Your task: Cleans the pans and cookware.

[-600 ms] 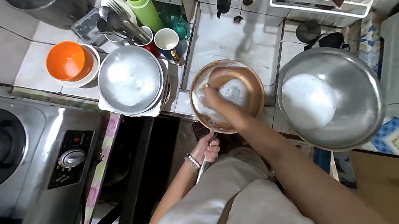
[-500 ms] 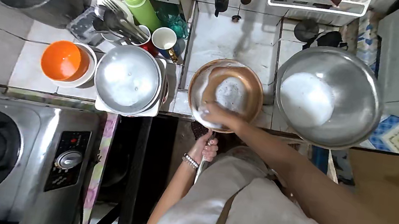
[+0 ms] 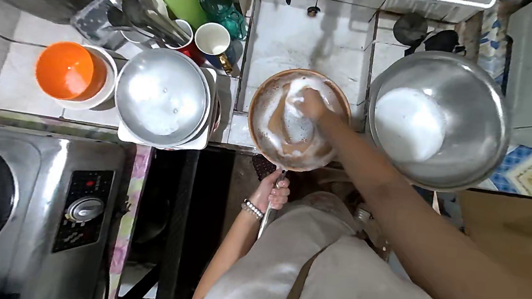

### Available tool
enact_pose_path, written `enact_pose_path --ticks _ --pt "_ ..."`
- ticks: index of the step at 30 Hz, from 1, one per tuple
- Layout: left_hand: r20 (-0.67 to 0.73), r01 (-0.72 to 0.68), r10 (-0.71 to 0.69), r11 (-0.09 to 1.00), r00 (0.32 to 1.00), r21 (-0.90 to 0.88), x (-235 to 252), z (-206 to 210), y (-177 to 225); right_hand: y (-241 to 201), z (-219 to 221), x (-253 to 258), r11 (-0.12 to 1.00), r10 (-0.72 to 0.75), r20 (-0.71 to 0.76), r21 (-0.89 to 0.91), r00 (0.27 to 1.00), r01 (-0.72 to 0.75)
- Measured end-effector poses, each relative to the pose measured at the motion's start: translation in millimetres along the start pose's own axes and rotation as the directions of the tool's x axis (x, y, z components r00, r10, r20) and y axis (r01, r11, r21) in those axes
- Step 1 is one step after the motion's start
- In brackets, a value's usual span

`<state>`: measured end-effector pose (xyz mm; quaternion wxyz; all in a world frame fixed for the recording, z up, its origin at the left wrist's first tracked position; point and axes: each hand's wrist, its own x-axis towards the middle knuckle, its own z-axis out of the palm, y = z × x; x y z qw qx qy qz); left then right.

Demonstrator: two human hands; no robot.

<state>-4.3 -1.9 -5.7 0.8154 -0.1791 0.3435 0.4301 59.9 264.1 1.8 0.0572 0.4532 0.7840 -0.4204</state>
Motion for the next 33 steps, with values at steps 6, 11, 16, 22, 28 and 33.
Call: enact_pose_path --ticks 6,11,16,22,28,33 --pt "-0.012 -0.012 0.012 1.0 1.0 0.013 -0.8 2.3 0.3 -5.6 76.6 -78.2 0.997 -0.055 0.058 0.063 0.997 0.052" --pt "0.001 -0.007 0.007 1.0 1.0 0.03 -1.9 2.9 -0.1 38.3 6.8 -54.4 0.987 0.147 -0.055 -0.052 0.988 -0.15" --pt "-0.043 -0.006 0.008 0.999 0.999 0.051 -2.9 4.4 -0.4 -28.3 53.6 -42.9 0.994 0.029 -0.115 0.104 0.993 -0.017" --pt "-0.054 -0.009 0.01 1.0 0.998 0.02 -2.8 5.8 -0.1 23.3 59.4 -97.9 0.976 0.172 -0.019 0.14 0.985 -0.168" --pt "-0.023 0.006 -0.006 1.0 1.0 0.019 -3.4 4.1 1.2 3.9 21.6 -36.3 0.973 0.171 -0.206 0.189 0.964 -0.132" --pt "-0.229 -0.092 0.159 0.957 0.961 0.276 -6.6 16.9 -2.0 -42.5 87.4 -68.2 0.988 0.02 -0.014 0.155 1.0 -0.018"
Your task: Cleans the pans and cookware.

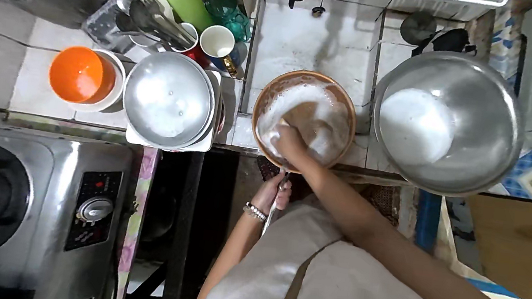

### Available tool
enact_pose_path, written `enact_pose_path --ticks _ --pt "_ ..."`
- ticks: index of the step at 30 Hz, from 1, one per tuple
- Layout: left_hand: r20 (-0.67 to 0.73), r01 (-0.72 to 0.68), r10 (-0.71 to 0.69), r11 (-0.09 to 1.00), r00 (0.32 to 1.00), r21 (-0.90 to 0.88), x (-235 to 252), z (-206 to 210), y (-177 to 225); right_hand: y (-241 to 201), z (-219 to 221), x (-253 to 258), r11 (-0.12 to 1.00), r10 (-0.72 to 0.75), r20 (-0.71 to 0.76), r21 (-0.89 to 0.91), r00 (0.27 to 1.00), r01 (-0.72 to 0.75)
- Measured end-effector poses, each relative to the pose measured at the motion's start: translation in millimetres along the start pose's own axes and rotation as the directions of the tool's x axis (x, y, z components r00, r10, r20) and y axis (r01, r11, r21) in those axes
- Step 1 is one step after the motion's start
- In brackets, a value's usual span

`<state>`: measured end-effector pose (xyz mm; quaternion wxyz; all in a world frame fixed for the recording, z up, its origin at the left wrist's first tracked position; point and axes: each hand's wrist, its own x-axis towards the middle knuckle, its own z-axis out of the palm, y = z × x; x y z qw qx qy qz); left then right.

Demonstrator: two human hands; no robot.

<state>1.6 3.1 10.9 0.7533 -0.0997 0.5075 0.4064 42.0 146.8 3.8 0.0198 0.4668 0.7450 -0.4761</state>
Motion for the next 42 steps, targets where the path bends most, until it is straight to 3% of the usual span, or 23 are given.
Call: enact_pose_path --ticks 2,3,5,6,7,8,9,11,12,16,18,20,23,25,27,29,30,31,33,36,37,40,42 --pt "-0.19 -0.193 0.27 0.918 0.944 0.346 -13.0 11.2 2.8 20.3 -6.0 -14.5 1.0 0.014 0.063 0.015 0.998 -0.015" --pt "-0.214 -0.272 0.441 0.799 0.872 0.536 -19.4 14.5 3.8 31.8 -18.1 -20.4 0.999 0.044 0.064 0.02 0.997 -0.045" --pt "-0.101 -0.306 0.739 0.393 0.666 0.867 -18.1 15.3 12.5 51.9 -49.0 -15.1 0.995 0.098 0.009 0.028 0.995 -0.098" --pt "-0.017 -0.219 0.816 0.175 0.578 0.96 -14.7 17.7 21.2 54.8 -61.3 -7.0 0.992 0.124 -0.03 0.027 0.992 -0.123" --pt "0.055 -0.125 0.836 0.016 0.546 0.992 -10.4 22.0 32.2 52.3 -67.8 1.4 0.991 0.13 -0.076 0.016 0.989 -0.129" --pt "0.095 -0.039 0.81 -0.089 0.579 0.995 -5.3 28.5 44.0 46.4 -67.5 7.6 0.993 0.119 -0.101 -0.009 0.988 -0.121" --pt "0.099 0.047 0.752 -0.17 0.652 0.984 1.1 36.0 55.8 38.5 -61.0 8.4 0.993 0.102 -0.093 -0.049 0.99 -0.107" --pt "0.015 0.205 0.57 -0.32 0.822 0.925 18.4 47.3 78.4 26.5 -37.6 -4.7 0.994 0.037 -0.042 -0.106 0.998 -0.042" --pt "-0.036 0.257 0.491 -0.392 0.87 0.883 28.8 47.7 88.0 24.8 -28.4 -10.8 0.991 0.035 0.013 -0.132 0.999 -0.033" --pt "0.008 0.305 0.451 -0.617 0.893 0.726 70.3 27.1 105.7 37.1 -44.0 -33.4 0.975 0.123 0.173 -0.203 0.977 -0.087" --pt "0.072 0.266 0.494 -0.578 0.866 0.771 86.6 30.2 109.4 41.3 -64.6 -40.7 0.948 0.154 0.155 -0.303 0.976 -0.102" --pt "0.199 0.147 0.571 -0.501 0.797 0.853 104.1 36.7 110.9 37.1 -81.0 -40.6 0.901 0.149 0.101 -0.424 0.984 -0.093" --pt "0.327 0.062 0.603 -0.533 0.728 0.844 129.4 50.0 111.3 39.1 -93.4 -23.2 0.858 0.162 0.051 -0.501 0.985 -0.115" --pt "0.431 -0.005 0.534 -0.624 0.728 0.782 138.0 54.1 103.8 47.7 -92.0 -22.1 0.855 0.066 -0.046 -0.513 0.997 -0.081" --pt "0.545 -0.163 0.373 -0.695 0.751 0.7 138.3 56.7 98.3 57.2 -85.8 -24.7 0.842 -0.062 -0.118 -0.539 0.991 -0.012" --pt "0.645 -0.306 0.231 -0.733 0.728 0.608 139.5 52.2 106.1 59.6 -87.7 -24.0 0.832 -0.042 -0.078 -0.554 0.996 -0.008" --pt "0.676 -0.337 0.227 -0.73 0.701 0.595 141.7 46.3 113.6 60.0 -88.4 -24.6 0.827 -0.013 -0.054 -0.562 0.998 -0.02" --pt "0.661 -0.329 0.262 -0.705 0.703 0.629 140.3 43.1 122.5 60.2 -88.3 -26.6 0.822 0.019 -0.028 -0.569 0.999 -0.032" --pt "0.507 -0.177 0.397 -0.627 0.765 0.759 130.7 45.5 138.4 54.8 -90.4 -33.1 0.818 0.087 0.03 -0.573 0.996 -0.054" --pt "0.372 0.001 0.588 -0.535 0.718 0.845 126.9 41.4 127.6 52.2 -90.9 -39.3 0.846 0.139 0.035 -0.523 0.99 -0.1" --pt "0.29 0.074 0.617 -0.494 0.732 0.866 121.4 44.0 120.2 56.5 -91.5 -37.0 0.874 0.118 -0.01 -0.473 0.993 -0.109" --pt "-0.064 0.34 0.573 -0.389 0.817 0.856 100.3 59.4 97.7 63.5 -98.4 -14.9 0.927 0.061 -0.167 -0.356 0.984 -0.118" --pt "-0.208 0.425 0.496 -0.377 0.843 0.823 82.5 68.6 80.2 57.7 -102.9 6.7 0.913 0.066 -0.2 -0.383 0.978 -0.14"
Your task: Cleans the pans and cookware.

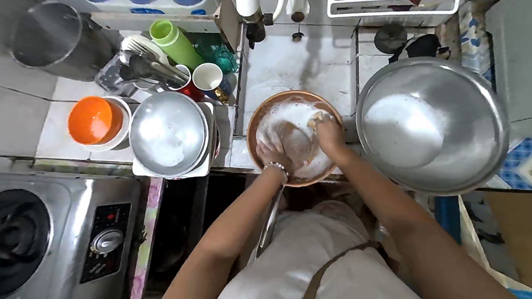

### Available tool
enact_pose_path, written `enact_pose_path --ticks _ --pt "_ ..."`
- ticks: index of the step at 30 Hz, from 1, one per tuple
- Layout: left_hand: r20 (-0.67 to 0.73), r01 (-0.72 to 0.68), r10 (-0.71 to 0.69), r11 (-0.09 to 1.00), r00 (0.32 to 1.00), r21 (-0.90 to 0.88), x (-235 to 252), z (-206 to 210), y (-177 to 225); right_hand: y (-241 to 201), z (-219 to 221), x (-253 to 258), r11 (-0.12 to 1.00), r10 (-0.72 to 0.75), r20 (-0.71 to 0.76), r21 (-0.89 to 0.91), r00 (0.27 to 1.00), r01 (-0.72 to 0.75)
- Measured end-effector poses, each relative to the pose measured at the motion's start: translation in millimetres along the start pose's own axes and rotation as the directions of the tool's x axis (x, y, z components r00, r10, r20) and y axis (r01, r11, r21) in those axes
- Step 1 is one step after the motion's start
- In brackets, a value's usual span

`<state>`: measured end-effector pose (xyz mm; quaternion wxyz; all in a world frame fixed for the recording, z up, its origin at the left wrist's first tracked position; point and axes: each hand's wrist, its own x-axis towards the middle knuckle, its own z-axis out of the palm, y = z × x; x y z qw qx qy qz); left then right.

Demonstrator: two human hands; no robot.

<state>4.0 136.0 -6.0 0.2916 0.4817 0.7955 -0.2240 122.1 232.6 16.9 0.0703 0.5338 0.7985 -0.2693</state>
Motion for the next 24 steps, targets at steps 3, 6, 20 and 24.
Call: enact_pose_path --ticks 3,6,20,24 --pt "0.168 -0.001 0.006 1.0 0.986 -0.031 -33.7 -7.6 8.7 -17.4 5.5 24.7 0.999 -0.033 -0.016 -0.011 0.999 0.033" --pt "0.215 -0.042 0.049 0.998 0.975 -0.037 -43.3 -13.5 13.6 -55.5 11.8 24.1 0.996 -0.085 0.075 0.025 0.994 0.083" --pt "0.162 -0.156 0.118 0.956 0.98 0.248 -1.7 -4.5 -27.9 -3.3 22.2 -36.6 0.993 -0.071 -0.047 0.087 0.996 0.075" --pt "0.158 -0.266 0.22 0.881 0.963 0.392 23.4 -16.3 -43.0 -33.4 22.3 -55.3 0.992 -0.12 0.295 0.066 0.948 0.106"
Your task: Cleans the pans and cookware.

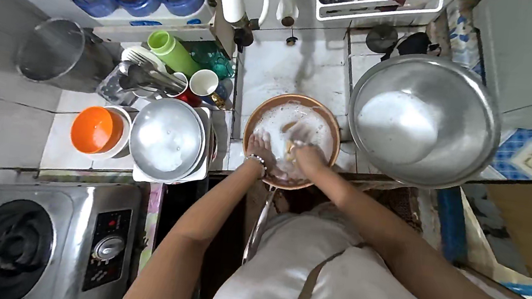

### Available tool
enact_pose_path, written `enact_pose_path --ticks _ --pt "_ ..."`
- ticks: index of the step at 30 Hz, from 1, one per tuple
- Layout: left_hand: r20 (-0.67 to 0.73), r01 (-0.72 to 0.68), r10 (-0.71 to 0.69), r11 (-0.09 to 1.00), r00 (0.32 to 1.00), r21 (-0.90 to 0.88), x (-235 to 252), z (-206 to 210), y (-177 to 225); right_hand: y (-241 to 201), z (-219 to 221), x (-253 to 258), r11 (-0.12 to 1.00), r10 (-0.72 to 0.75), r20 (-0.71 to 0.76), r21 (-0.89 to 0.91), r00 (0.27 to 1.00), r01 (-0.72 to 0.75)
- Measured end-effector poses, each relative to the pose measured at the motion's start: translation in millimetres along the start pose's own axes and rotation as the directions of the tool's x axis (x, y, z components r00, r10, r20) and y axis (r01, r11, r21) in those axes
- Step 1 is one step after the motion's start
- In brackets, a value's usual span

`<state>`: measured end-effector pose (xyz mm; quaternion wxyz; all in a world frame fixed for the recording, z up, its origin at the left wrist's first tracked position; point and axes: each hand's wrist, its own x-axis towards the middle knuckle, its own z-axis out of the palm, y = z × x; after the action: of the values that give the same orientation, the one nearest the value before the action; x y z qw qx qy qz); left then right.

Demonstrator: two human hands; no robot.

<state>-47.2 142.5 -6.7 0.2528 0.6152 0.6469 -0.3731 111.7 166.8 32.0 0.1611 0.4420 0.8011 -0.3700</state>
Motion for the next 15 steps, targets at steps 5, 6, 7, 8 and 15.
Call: enact_pose_path --ticks 5,6,7,8,15 --pt "-0.301 -0.115 0.045 0.969 0.953 -0.218 25.5 -12.1 -1.5 2.4 -0.2 -46.3 0.99 0.126 0.133 -0.076 0.983 -0.116" --pt "-0.34 -0.129 0.039 0.96 0.94 -0.248 28.5 -13.0 5.1 0.1 -8.3 -51.0 0.982 0.171 0.126 -0.106 0.977 -0.159" --pt "-0.375 -0.141 0.034 0.955 0.926 -0.262 32.6 -12.6 12.5 -1.3 -16.1 -52.6 0.972 0.202 0.11 -0.141 0.973 -0.186" --pt "-0.407 -0.172 0.044 0.943 0.912 -0.283 36.5 -10.9 19.5 0.2 -22.4 -50.5 0.965 0.22 0.09 -0.166 0.971 -0.203" --pt "-0.318 -0.438 0.351 0.859 0.881 -0.264 4.1 1.0 64.0 49.5 -32.5 21.0 0.987 0.01 -0.307 -0.149 0.952 -0.058"
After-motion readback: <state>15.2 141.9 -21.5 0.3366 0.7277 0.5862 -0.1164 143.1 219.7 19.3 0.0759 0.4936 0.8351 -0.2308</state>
